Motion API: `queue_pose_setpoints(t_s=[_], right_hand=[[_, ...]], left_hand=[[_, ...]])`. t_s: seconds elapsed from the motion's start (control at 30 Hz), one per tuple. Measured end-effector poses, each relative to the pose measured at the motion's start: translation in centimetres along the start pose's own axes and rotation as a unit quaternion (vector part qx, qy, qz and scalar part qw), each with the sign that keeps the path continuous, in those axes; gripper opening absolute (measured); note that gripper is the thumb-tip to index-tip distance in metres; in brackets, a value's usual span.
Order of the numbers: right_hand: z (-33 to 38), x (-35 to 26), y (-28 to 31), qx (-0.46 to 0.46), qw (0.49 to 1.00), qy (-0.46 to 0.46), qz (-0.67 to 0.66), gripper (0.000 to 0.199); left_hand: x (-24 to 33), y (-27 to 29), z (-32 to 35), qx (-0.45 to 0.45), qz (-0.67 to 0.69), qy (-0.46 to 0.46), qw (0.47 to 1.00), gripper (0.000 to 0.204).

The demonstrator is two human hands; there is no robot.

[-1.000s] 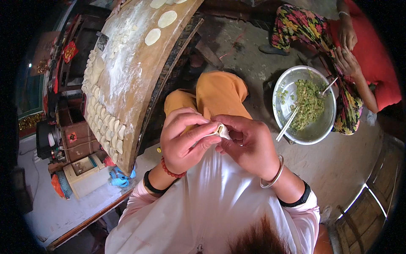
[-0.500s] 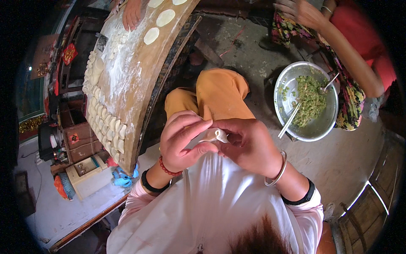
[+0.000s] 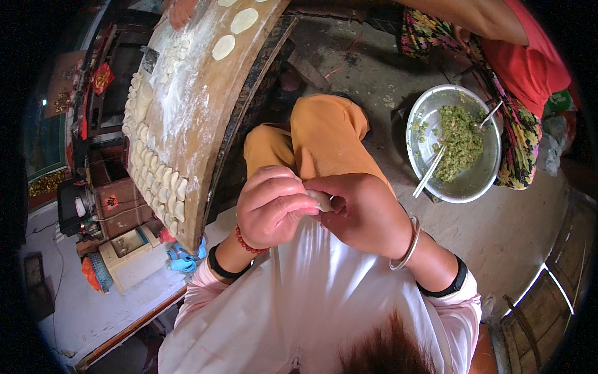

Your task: The person fills round dough wrappers with a green vegetable mixture using chopsticks, then folds and pleats the edges to seal the dumplings. The finished dumplings are placed in rows on a floured wooden board.

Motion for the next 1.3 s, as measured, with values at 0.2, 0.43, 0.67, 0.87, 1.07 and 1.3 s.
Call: queue_pose_setpoints(t_s=[0.2,0.43,0.67,0.87,1.07,1.3], right_hand=[[0.0,-0.1,0.0,0.008,1.000,0.011,-0.015,0.036],[0.1,0.1,-0.3,0.028,1.000,0.008,0.011,0.025],[-0.1,0.4,-0.2,0.008,0.999,-0.024,-0.026,0.034],[0.0,0.0,0.0,0.040,0.998,0.012,-0.055,0.042],[0.0,-0.1,-0.3,0.030,0.998,0.008,-0.060,0.044],[-0.2,0.6,-1.0,0.038,0.996,-0.003,-0.077,0.044]], left_hand=[[-0.2,0.4,0.0,-0.019,0.020,0.003,1.000,0.042],[-0.1,-0.4,0.4,-0.023,0.012,-0.027,0.999,0.026],[-0.6,0.2,0.4,-0.026,0.026,0.034,0.999,0.055],[-0.8,1.9,0.8,0.025,-0.036,0.017,0.999,0.051],[-0.5,1.5,1.3,0.048,-0.059,0.009,0.997,0.032],[-0.1,1.1,1.7,0.057,-0.115,-0.025,0.991,0.025]])
Point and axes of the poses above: each hand's wrist, its own z-axis away from the middle knuckle, its own y-axis out of the back of the hand, x = y × z, the point moved 7 cm from there along -z, towards the middle knuckle, and after that the axes turned 8 degrees about -y, right-handed, at the moved point
